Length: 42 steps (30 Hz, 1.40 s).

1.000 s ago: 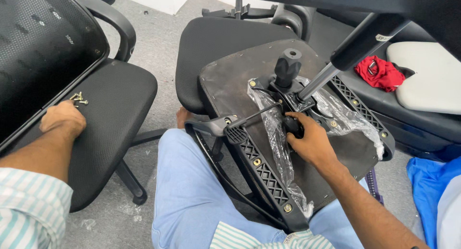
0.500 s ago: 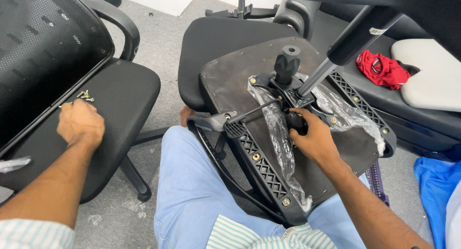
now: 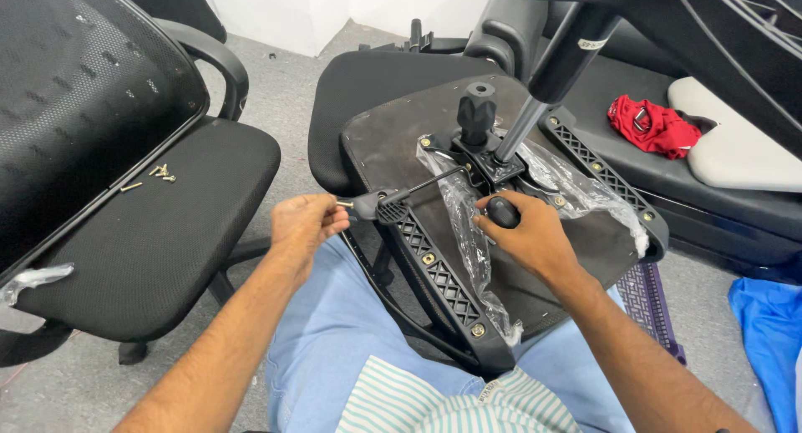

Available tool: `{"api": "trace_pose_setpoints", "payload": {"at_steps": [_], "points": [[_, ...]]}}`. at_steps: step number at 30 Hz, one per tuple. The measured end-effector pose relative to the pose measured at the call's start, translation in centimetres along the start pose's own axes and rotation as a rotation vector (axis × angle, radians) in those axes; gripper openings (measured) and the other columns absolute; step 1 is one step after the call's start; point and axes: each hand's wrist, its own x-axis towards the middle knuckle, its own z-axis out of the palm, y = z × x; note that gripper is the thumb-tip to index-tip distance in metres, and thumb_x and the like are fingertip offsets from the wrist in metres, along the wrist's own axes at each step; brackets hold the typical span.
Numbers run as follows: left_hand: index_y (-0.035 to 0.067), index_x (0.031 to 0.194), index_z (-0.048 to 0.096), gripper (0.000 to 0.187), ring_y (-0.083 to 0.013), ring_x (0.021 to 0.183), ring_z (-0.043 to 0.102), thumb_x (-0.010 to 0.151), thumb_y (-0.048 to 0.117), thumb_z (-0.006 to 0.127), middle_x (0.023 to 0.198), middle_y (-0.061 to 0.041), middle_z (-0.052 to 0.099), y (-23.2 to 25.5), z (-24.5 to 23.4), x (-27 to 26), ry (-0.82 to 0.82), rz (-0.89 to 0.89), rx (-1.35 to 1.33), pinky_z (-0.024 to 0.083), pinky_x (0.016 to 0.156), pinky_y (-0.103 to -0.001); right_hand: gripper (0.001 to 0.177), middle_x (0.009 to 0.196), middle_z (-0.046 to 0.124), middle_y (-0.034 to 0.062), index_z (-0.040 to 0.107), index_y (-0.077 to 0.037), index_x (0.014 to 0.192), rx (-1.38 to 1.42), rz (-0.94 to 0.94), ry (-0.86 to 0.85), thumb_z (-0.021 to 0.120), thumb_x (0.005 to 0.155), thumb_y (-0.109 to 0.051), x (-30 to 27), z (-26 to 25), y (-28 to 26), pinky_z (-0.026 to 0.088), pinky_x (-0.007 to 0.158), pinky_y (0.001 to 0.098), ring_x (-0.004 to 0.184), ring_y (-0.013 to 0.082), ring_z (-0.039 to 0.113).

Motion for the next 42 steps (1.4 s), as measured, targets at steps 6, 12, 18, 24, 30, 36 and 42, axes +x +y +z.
{"api": "trace_pose_setpoints", "payload": {"at_steps": [6, 12, 18, 24, 30, 36, 42], "points": [[-0.005, 0.105, 0.067, 0.017, -0.0179, 0.079, 0.073, 0.090, 0.003, 0.067, 0.090, -0.013, 0.073, -2.2, 4.2, -3.4, -0.132, -0.101, -0.272, 0.065, 0.078, -0.029, 0.028, 0.082, 0.075, 0.0033, 0.077, -0.012, 0.106, 0.121, -0.119, -0.060, 0.082, 0.080, -0.024, -0.8, -0.2, -1.9, 0.054, 0.073, 0.0281, 0.076, 0.0113, 0.069], [-0.005, 0.113, 0.069, 0.025, -0.0158, 0.082, 0.074, 0.092, 0.007, 0.070, 0.095, -0.012, 0.076, -1.9, 7.7, -6.4, -0.200, -0.073, -0.182, 0.063, 0.077, -0.027, 0.030, 0.080, 0.072, -0.0013, 0.077, -0.009, 0.107, 0.335, -0.110, -0.167, 0.084, 0.080, -0.021, -1.2, 0.6, -3.7, 0.053, 0.069, 0.0223, 0.073, 0.0043, 0.063], [-0.002, 0.115, 0.072, 0.026, -0.0140, 0.085, 0.074, 0.092, 0.011, 0.071, 0.102, -0.011, 0.077, -2.9, 9.0, -7.2, -0.308, -0.104, -0.075, 0.062, 0.079, -0.027, 0.018, 0.074, 0.071, -0.0017, 0.080, -0.005, 0.094, 0.302, -0.072, -0.133, 0.081, 0.083, -0.019, -1.1, 1.5, -3.5, 0.051, 0.066, 0.0221, 0.070, 0.0052, 0.062], [0.001, 0.113, 0.072, 0.026, -0.0148, 0.084, 0.068, 0.099, 0.015, 0.055, 0.099, -0.008, 0.075, -8.9, 7.2, -3.9, 0.054, -0.167, 0.080, 0.060, 0.080, -0.030, 0.016, 0.077, 0.072, -0.0023, 0.077, -0.005, 0.090, 0.347, -0.002, 0.029, 0.079, 0.083, -0.020, -0.8, 1.8, 0.3, 0.050, 0.062, 0.0204, 0.068, 0.0034, 0.061], [0.006, 0.126, 0.062, 0.054, -0.0243, 0.107, 0.059, 0.105, 0.052, 0.044, 0.120, -0.011, 0.063, -12.2, 7.3, 1.2, 0.042, -0.552, -0.272, 0.043, 0.101, -0.044, 0.015, 0.070, 0.064, 0.0003, 0.075, -0.008, 0.092, 0.498, 0.461, -0.140, 0.078, 0.085, -0.021, -0.7, 0.5, 5.4, 0.034, 0.042, 0.0251, 0.050, 0.0098, 0.046], [0.004, 0.131, 0.060, 0.061, -0.0319, 0.125, 0.062, 0.102, 0.053, 0.039, 0.135, -0.015, 0.066, -13.1, 8.2, 1.4, -0.124, -0.438, -0.555, 0.048, 0.109, -0.048, 0.019, 0.080, 0.067, 0.0011, 0.074, -0.003, 0.094, 0.696, 0.604, -0.172, 0.076, 0.084, -0.020, 0.5, -0.5, 9.3, 0.033, 0.039, 0.0221, 0.050, 0.0051, 0.044], [0.005, 0.130, 0.060, 0.057, -0.0319, 0.116, 0.066, 0.101, 0.050, 0.041, 0.126, -0.014, 0.069, -13.8, 7.1, 1.8, -0.242, -0.460, -0.511, 0.051, 0.102, -0.053, 0.023, 0.084, 0.068, 0.0027, 0.069, -0.001, 0.096, 0.768, 0.712, -0.227, 0.078, 0.085, -0.019, 1.5, 0.0, 10.6, 0.032, 0.037, 0.0212, 0.048, 0.0049, 0.044]]}}
